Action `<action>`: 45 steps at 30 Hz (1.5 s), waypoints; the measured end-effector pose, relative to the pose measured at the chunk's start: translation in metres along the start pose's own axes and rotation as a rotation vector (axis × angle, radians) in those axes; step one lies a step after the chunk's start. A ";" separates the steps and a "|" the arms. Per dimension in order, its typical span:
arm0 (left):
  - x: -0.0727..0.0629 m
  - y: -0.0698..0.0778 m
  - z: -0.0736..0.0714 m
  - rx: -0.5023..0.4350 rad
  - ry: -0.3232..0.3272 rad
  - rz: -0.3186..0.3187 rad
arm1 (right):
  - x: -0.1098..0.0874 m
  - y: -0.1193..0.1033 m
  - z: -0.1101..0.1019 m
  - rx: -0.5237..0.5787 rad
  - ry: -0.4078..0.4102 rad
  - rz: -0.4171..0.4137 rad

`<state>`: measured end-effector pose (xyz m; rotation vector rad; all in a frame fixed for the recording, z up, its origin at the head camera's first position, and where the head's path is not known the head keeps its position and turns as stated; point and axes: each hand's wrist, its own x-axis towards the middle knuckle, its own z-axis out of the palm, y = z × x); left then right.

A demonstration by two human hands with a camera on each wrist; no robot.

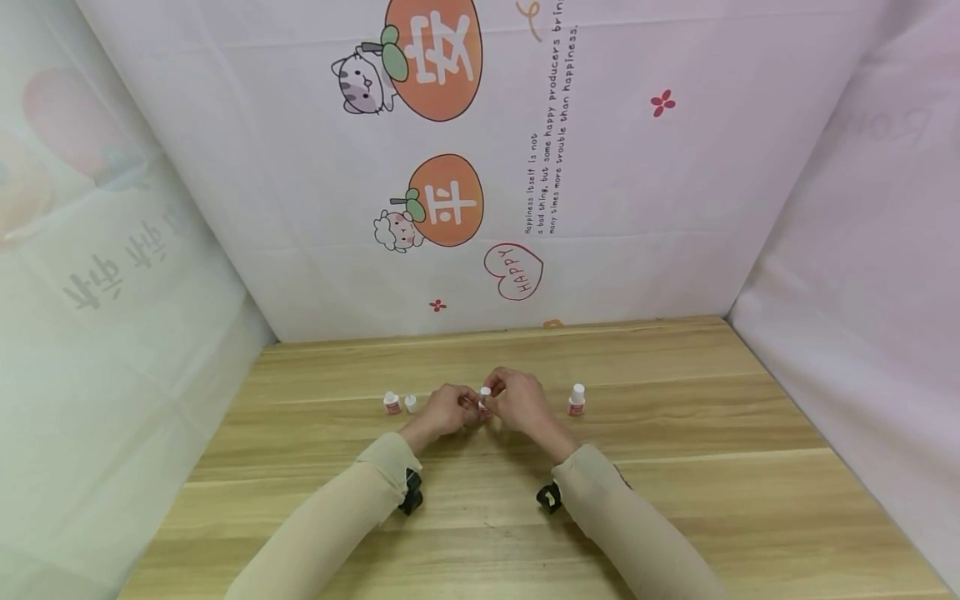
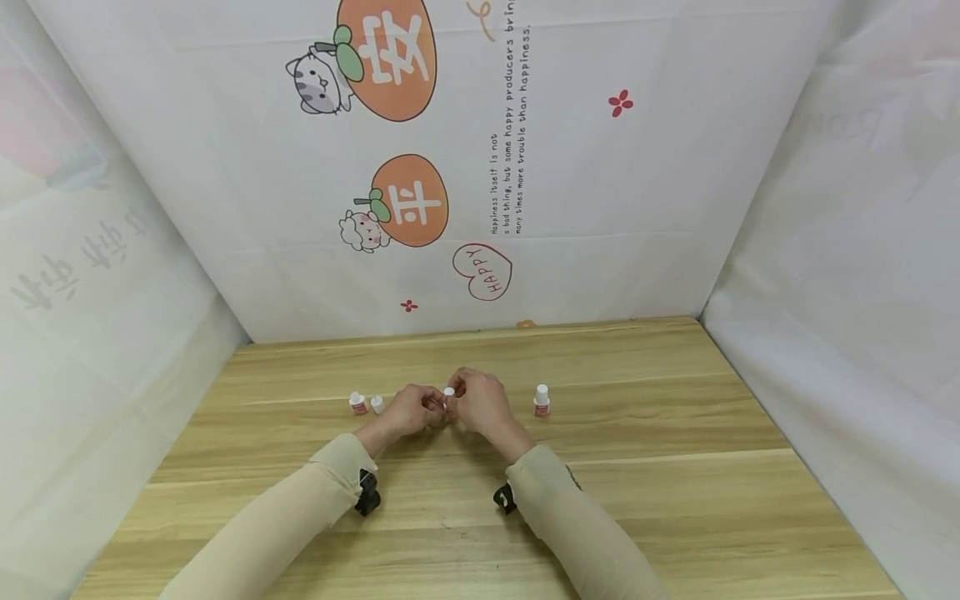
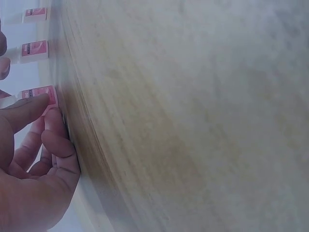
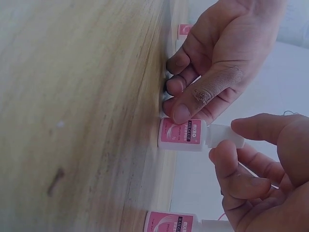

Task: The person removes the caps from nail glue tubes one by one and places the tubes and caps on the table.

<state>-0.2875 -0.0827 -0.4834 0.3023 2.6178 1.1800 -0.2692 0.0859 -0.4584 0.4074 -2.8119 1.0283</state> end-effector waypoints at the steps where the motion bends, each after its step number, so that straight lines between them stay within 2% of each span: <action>1: 0.000 0.000 0.000 0.000 -0.001 0.004 | 0.000 0.000 0.000 0.000 0.000 -0.001; 8: 0.001 -0.002 0.000 -0.010 0.000 0.004 | 0.001 -0.003 -0.001 0.013 -0.005 0.040; 18: 0.002 -0.003 -0.001 -0.022 -0.012 -0.015 | 0.001 -0.003 -0.001 0.014 -0.012 0.030; 25: 0.002 -0.002 -0.001 0.002 0.000 0.000 | 0.001 -0.002 0.000 0.007 0.000 0.032; 37: -0.002 0.000 0.000 -0.034 -0.007 -0.010 | -0.001 0.000 0.001 0.010 -0.022 0.053; 45: -0.002 0.000 -0.001 -0.032 -0.013 -0.013 | -0.001 0.000 0.000 0.013 -0.011 0.027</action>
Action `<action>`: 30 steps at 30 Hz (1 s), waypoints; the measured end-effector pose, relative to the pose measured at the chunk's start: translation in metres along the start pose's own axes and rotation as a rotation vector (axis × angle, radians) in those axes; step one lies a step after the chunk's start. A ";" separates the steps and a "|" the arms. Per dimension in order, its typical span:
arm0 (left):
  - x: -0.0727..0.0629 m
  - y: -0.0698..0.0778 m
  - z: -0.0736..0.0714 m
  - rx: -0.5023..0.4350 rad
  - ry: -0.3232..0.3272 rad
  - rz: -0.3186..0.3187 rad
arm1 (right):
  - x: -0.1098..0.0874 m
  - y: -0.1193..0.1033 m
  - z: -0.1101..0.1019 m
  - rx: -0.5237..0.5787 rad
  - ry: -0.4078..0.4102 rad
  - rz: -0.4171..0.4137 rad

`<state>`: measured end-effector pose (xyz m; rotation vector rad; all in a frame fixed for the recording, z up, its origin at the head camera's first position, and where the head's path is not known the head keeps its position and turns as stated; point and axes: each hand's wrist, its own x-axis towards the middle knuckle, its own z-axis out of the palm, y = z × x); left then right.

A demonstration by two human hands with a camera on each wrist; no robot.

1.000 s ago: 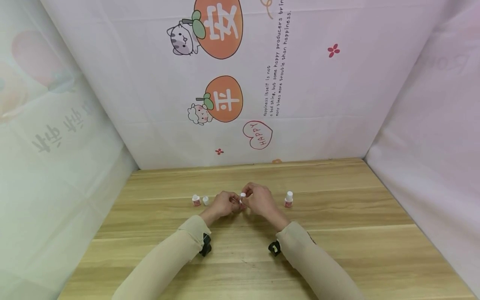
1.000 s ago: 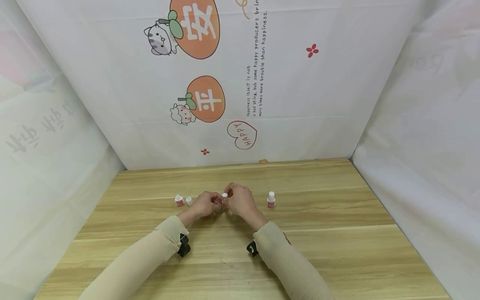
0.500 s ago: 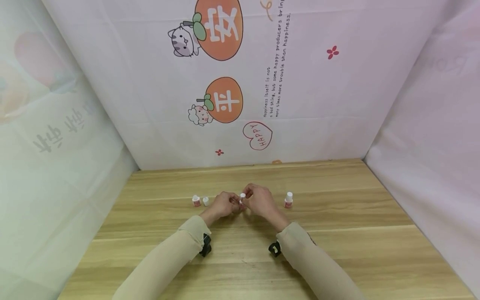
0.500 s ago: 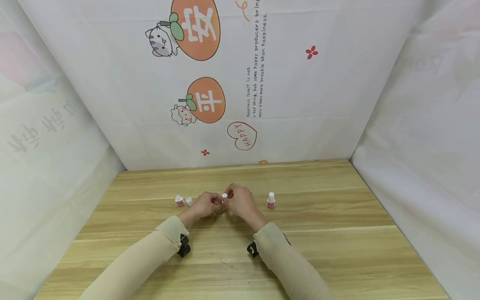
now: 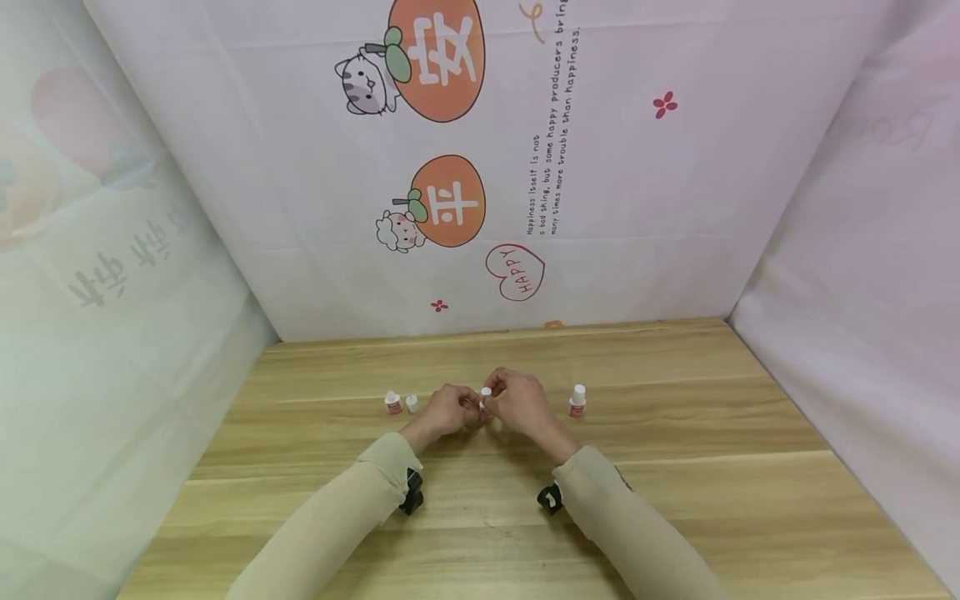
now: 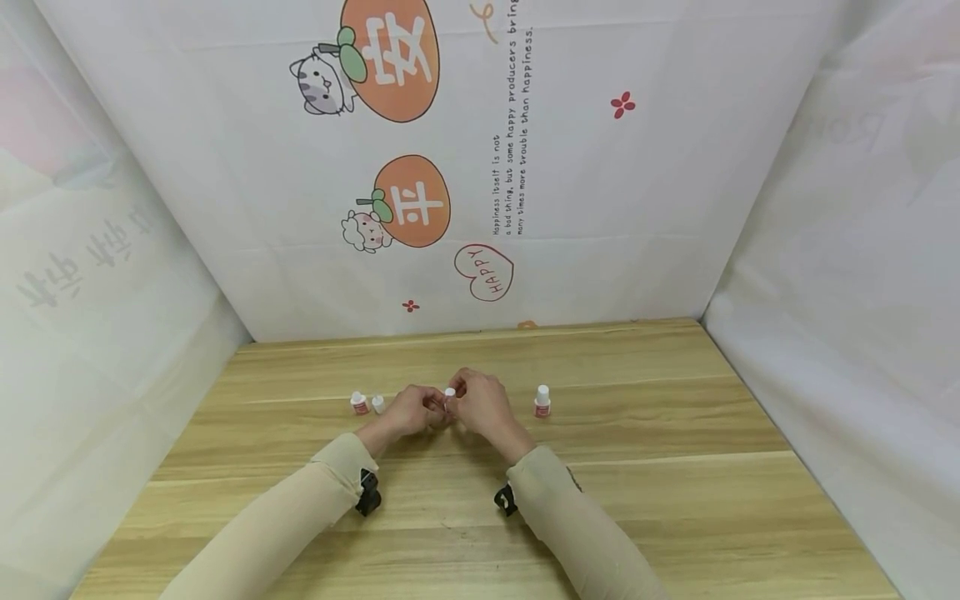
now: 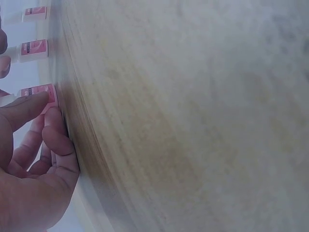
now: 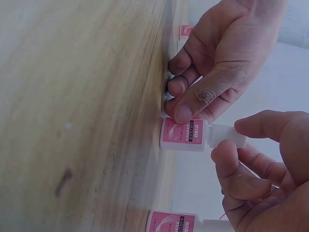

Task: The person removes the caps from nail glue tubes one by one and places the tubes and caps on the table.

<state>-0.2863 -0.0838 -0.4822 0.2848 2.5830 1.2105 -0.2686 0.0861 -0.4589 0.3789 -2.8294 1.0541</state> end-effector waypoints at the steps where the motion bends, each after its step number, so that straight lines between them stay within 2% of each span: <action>1: 0.000 0.000 0.000 0.005 0.001 0.004 | 0.000 0.000 0.000 0.000 0.000 0.000; 7: 0.001 -0.003 0.000 0.017 0.001 0.026 | 0.001 -0.001 0.002 0.008 -0.006 0.038; 15: 0.002 -0.005 0.001 -0.005 -0.013 0.004 | 0.001 -0.001 0.001 0.010 -0.006 -0.012; 30: 0.002 -0.003 0.001 -0.028 -0.002 0.009 | 0.001 -0.001 0.001 0.028 -0.024 0.021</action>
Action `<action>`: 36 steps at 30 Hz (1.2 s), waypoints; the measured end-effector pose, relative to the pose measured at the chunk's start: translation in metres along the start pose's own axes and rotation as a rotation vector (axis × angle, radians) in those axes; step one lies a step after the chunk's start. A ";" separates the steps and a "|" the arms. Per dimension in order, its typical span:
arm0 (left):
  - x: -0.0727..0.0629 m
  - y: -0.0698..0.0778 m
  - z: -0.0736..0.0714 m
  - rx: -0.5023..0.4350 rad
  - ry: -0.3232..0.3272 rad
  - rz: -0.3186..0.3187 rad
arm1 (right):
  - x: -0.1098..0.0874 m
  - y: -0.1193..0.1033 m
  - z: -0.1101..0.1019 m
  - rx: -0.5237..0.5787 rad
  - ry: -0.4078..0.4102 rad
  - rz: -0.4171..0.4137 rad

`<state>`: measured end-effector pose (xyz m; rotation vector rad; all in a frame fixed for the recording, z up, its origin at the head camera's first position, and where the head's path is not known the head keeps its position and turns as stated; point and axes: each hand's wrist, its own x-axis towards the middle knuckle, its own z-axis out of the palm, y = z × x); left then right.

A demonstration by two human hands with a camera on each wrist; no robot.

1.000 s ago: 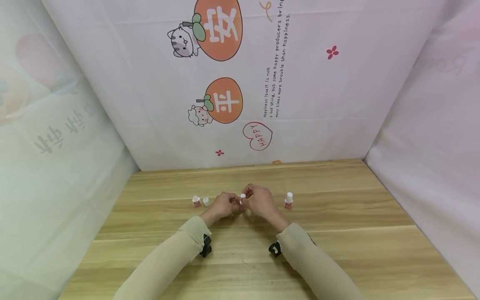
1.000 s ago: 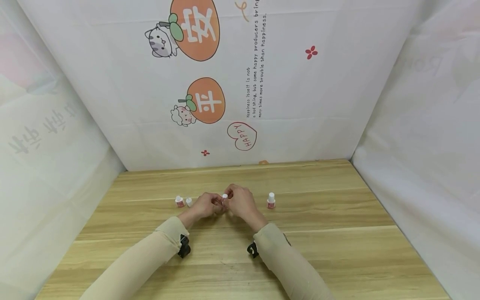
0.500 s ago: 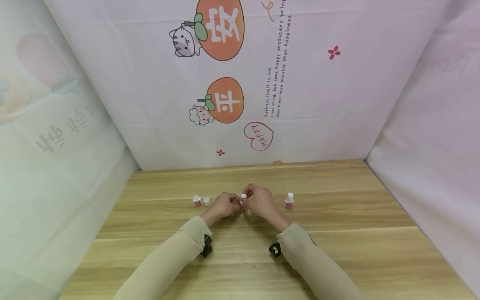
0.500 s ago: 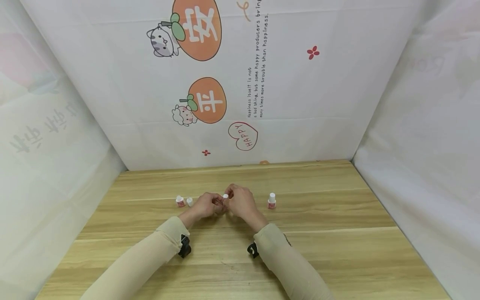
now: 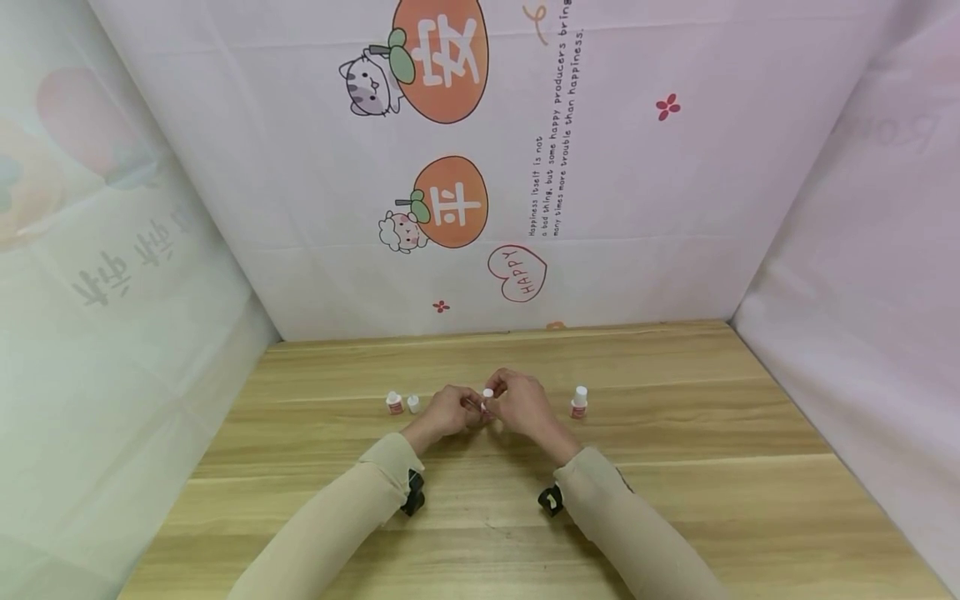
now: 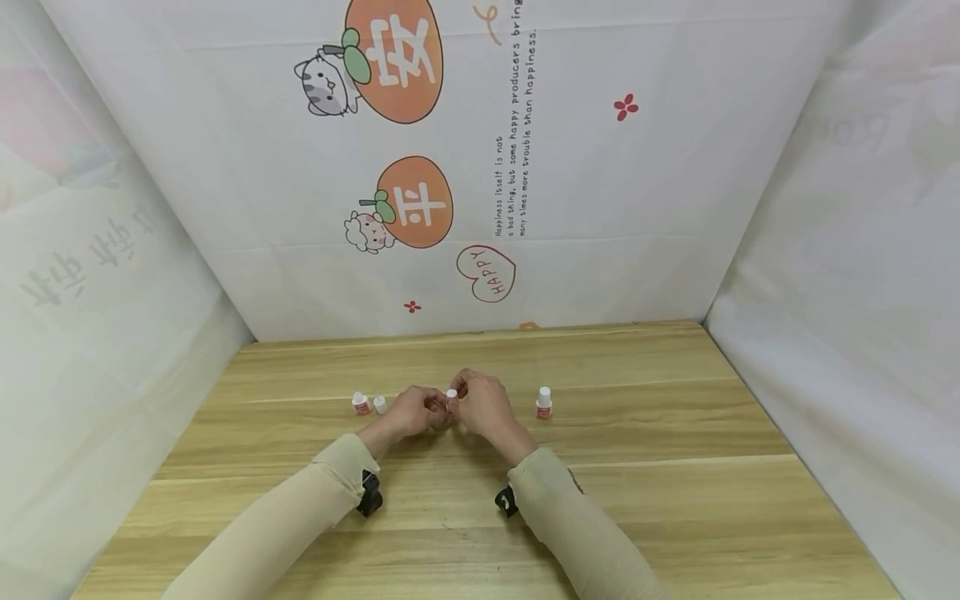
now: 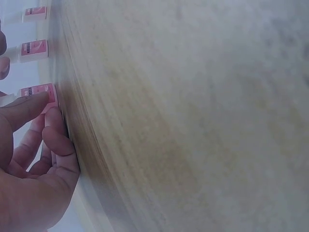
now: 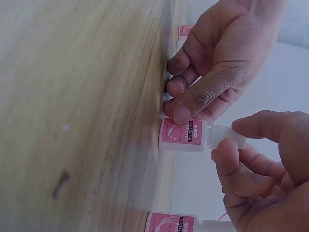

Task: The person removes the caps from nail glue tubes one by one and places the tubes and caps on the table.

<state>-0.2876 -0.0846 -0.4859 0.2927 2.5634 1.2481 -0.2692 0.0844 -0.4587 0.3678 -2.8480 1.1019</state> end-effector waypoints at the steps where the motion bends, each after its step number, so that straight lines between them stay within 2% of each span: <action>1: 0.000 0.000 0.000 -0.003 0.000 -0.002 | 0.000 0.000 0.000 0.003 -0.001 0.002; 18: -0.001 0.004 -0.002 0.017 0.000 -0.020 | 0.001 -0.001 -0.001 0.002 -0.003 0.008; 29: -0.002 0.003 -0.001 0.016 -0.001 -0.015 | 0.000 -0.002 -0.001 -0.014 -0.030 0.006; 36: -0.001 0.001 0.000 0.009 -0.003 -0.022 | -0.002 -0.003 -0.003 -0.009 -0.020 0.006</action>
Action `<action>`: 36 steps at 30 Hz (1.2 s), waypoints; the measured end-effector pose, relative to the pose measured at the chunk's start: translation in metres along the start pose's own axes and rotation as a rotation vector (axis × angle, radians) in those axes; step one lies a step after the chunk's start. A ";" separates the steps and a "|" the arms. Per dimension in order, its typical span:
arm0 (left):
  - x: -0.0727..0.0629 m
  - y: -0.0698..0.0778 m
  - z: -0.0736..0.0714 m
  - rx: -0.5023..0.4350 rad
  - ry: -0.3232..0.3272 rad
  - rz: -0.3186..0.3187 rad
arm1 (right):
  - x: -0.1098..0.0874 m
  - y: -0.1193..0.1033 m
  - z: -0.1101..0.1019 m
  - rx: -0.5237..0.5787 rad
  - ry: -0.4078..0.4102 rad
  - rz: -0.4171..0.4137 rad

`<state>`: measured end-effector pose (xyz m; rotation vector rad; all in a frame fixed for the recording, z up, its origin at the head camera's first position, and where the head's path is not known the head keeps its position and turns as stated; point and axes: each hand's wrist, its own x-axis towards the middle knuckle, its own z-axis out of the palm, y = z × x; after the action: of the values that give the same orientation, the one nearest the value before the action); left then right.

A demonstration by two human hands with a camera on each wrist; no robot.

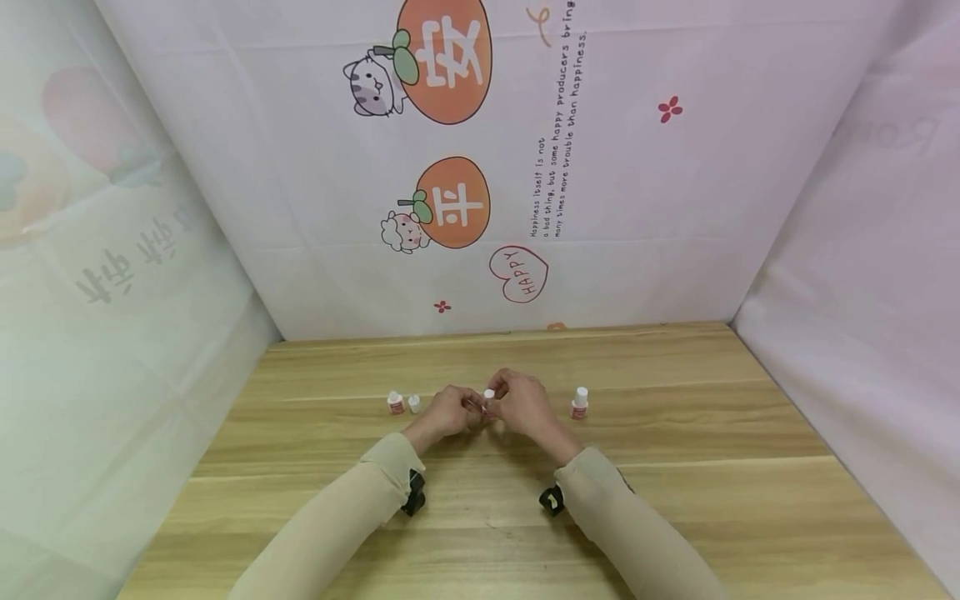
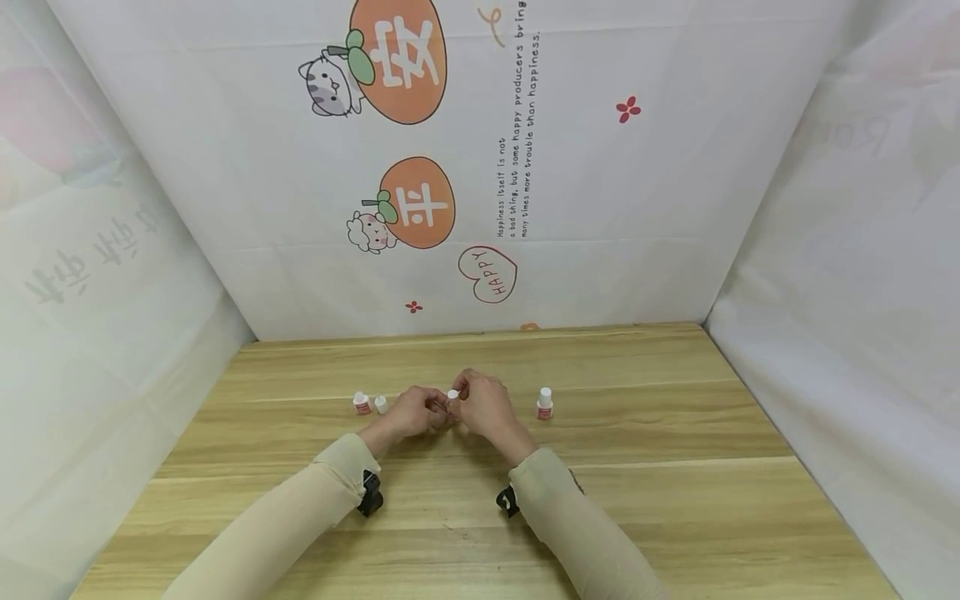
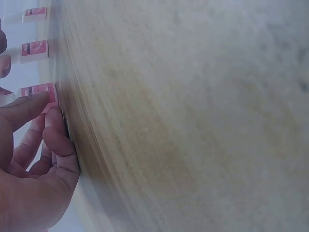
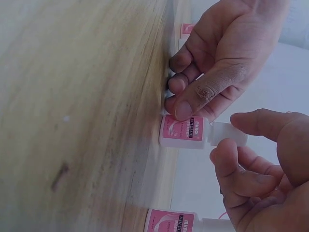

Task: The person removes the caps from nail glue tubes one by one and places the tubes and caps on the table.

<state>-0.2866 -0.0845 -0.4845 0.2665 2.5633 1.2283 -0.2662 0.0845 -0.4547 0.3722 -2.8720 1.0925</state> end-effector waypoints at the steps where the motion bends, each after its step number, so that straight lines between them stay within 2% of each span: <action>1: 0.000 0.000 0.000 -0.002 -0.002 0.001 | 0.000 0.000 0.000 -0.001 0.000 0.001; 9: 0.000 0.000 0.000 -0.023 -0.006 -0.004 | 0.002 0.001 0.001 -0.014 -0.003 -0.003; 22: 0.000 0.001 -0.001 0.004 0.004 0.012 | 0.002 0.002 0.001 0.005 0.004 -0.002; 36: 0.000 0.000 0.000 -0.025 0.002 -0.012 | 0.002 0.002 0.002 -0.008 -0.003 0.001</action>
<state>-0.2866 -0.0844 -0.4843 0.2448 2.5451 1.2565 -0.2681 0.0846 -0.4574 0.3731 -2.8788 1.0809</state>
